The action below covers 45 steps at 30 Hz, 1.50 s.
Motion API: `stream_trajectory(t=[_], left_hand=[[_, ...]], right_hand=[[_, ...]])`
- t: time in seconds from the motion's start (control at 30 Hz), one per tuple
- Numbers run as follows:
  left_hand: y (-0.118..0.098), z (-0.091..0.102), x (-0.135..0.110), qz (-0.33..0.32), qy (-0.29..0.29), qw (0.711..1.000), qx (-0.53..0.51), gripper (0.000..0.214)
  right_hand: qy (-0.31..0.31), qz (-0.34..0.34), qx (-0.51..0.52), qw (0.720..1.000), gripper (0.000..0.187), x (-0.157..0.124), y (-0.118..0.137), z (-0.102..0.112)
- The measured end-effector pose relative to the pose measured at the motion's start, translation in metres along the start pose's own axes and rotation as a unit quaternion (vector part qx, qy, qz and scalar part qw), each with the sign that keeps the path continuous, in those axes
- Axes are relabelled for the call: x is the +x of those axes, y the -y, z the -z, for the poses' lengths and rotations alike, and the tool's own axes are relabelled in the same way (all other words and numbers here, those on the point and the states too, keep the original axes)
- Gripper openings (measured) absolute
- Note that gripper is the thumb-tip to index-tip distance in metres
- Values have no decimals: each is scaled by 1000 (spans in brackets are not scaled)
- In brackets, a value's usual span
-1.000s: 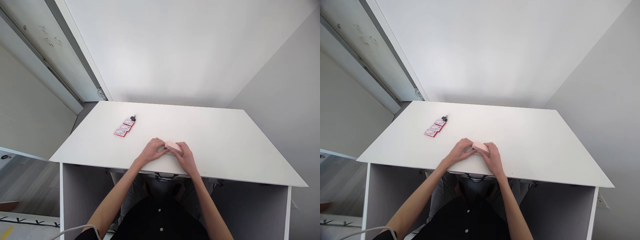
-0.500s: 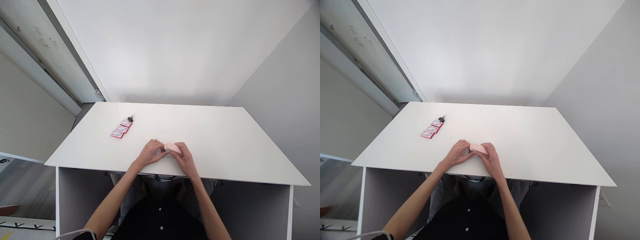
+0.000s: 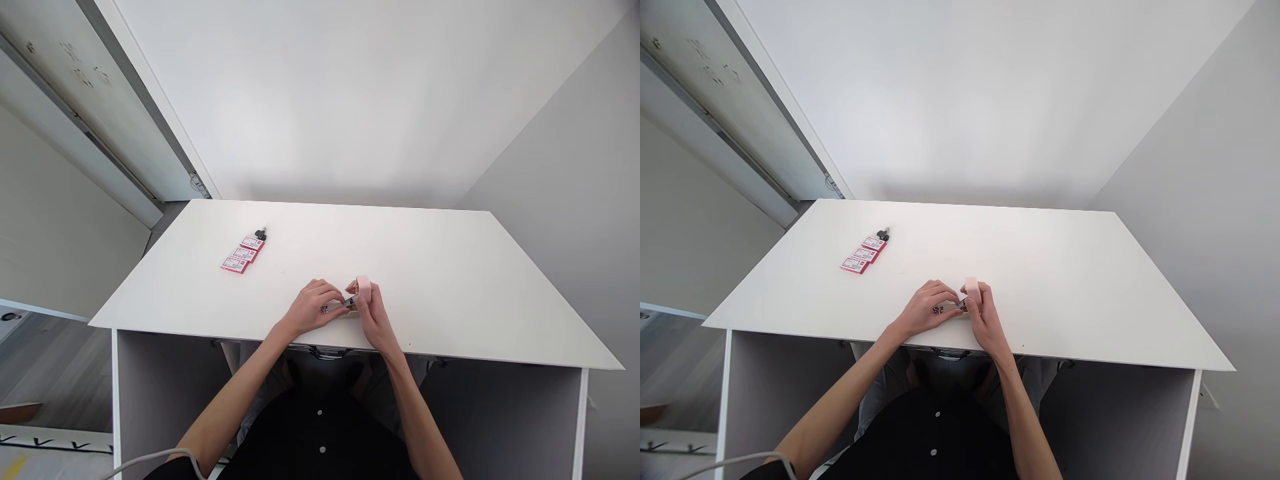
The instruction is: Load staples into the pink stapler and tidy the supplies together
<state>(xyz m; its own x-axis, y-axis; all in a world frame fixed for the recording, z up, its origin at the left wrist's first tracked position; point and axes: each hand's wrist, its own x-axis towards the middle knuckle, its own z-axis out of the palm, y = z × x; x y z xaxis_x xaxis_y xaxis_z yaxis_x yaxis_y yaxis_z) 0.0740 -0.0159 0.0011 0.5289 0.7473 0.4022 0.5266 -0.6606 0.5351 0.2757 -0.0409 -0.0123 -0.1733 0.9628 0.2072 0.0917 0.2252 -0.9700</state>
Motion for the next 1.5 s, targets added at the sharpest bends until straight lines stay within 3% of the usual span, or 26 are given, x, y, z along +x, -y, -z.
stream_trajectory(t=[0.23, 0.4, 0.8, 1.1, 1.5], left_hand=[[-2, 3, -2, -3, -7, 1000, -10, 20], [-3, 3, -2, -22, 26, 999, 16, 21], [-3, 4, -3, 16, 12, 999, -24, 16], [-5, 5, -4, 3, -45, 998, -41, 9], [-8, 3, -8, 41, -212, 975, -59, 10]], right_hand=[[14, 1, 10, 1000, 30, 0, 1, 0], [29, -6, 10, 1000, 30, -1, 3, 0], [52, -10, -8, 999, 30, 0, 6, 0], [39, -6, -7, 999, 28, 1, 9, 1], [-1, -13, -48, 999, 31, 1, 0, 0]])
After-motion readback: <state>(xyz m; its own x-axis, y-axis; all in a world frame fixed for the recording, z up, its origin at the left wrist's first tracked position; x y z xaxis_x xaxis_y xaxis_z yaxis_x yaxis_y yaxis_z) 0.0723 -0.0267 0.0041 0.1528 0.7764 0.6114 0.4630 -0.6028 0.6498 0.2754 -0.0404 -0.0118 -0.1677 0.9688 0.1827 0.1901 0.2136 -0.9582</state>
